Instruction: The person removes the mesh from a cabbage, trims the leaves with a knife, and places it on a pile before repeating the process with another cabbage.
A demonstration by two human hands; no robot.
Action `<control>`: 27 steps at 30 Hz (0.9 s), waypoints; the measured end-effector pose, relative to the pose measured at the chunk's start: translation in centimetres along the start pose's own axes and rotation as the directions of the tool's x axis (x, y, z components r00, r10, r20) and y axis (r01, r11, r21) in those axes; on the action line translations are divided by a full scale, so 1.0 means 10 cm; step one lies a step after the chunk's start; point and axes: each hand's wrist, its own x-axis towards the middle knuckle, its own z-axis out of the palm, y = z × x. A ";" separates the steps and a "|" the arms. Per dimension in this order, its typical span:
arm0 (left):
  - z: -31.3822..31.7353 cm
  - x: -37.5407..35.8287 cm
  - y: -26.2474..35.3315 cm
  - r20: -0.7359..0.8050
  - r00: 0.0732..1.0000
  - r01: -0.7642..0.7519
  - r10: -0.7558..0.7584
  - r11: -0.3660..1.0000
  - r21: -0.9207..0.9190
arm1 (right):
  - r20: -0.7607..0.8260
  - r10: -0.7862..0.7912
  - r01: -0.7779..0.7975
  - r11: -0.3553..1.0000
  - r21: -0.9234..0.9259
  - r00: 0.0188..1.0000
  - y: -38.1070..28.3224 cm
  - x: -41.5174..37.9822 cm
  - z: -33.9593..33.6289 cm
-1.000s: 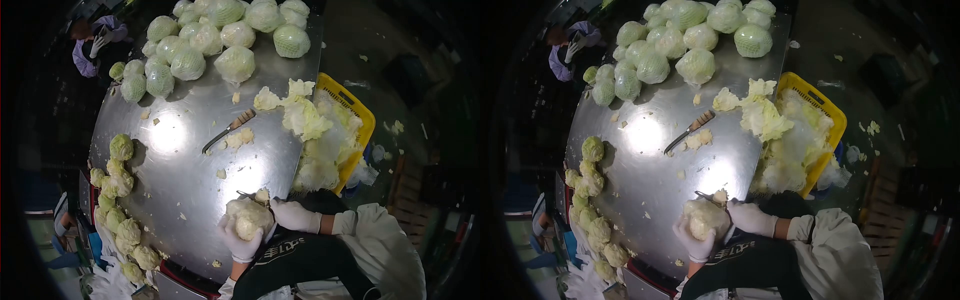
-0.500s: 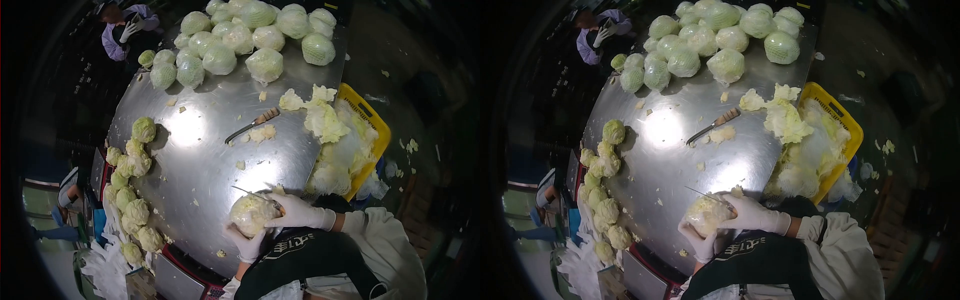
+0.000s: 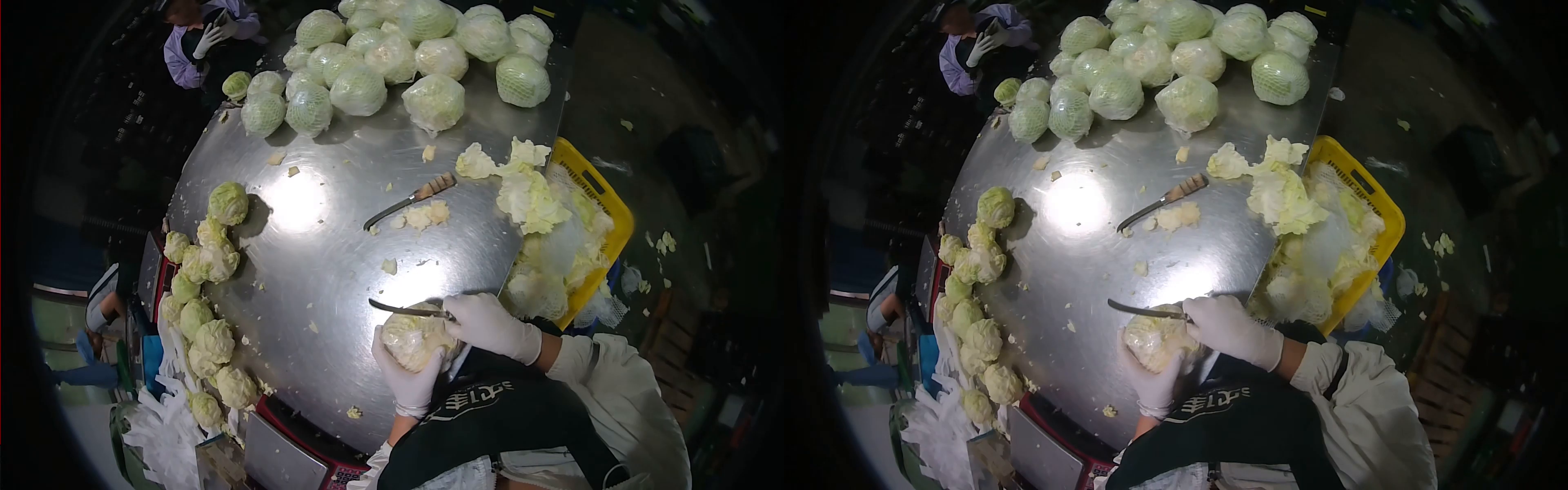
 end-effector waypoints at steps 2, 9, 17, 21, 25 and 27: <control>0.01 0.00 -0.08 0.032 0.999 0.014 -0.014 1.000 0.025 | -0.028 0.044 -0.042 0.998 0.041 0.999 0.12 0.07 0.09; -0.26 -0.05 -0.27 0.091 0.995 0.053 -0.038 0.985 -0.166 | -0.005 0.283 -0.283 0.958 0.037 0.959 0.57 0.12 0.44; -1.02 -0.35 -0.65 0.124 0.977 0.210 -0.174 0.890 -0.405 | 0.011 0.258 -0.233 0.852 0.468 0.966 0.30 0.04 0.49; -0.98 -0.34 -0.20 0.005 0.901 0.393 -0.433 0.812 -0.433 | 0.221 0.141 -0.256 0.326 0.910 0.965 -0.23 0.01 0.54; -0.79 -0.19 -0.44 -0.120 0.885 0.348 -0.451 0.809 -0.475 | 0.336 -0.051 -0.335 0.028 0.942 0.941 -0.52 0.05 0.62; -0.74 -0.12 -0.54 0.365 0.822 0.542 -0.437 0.400 -0.739 | 0.384 -0.022 -0.384 -0.092 0.919 0.923 -0.56 0.07 0.57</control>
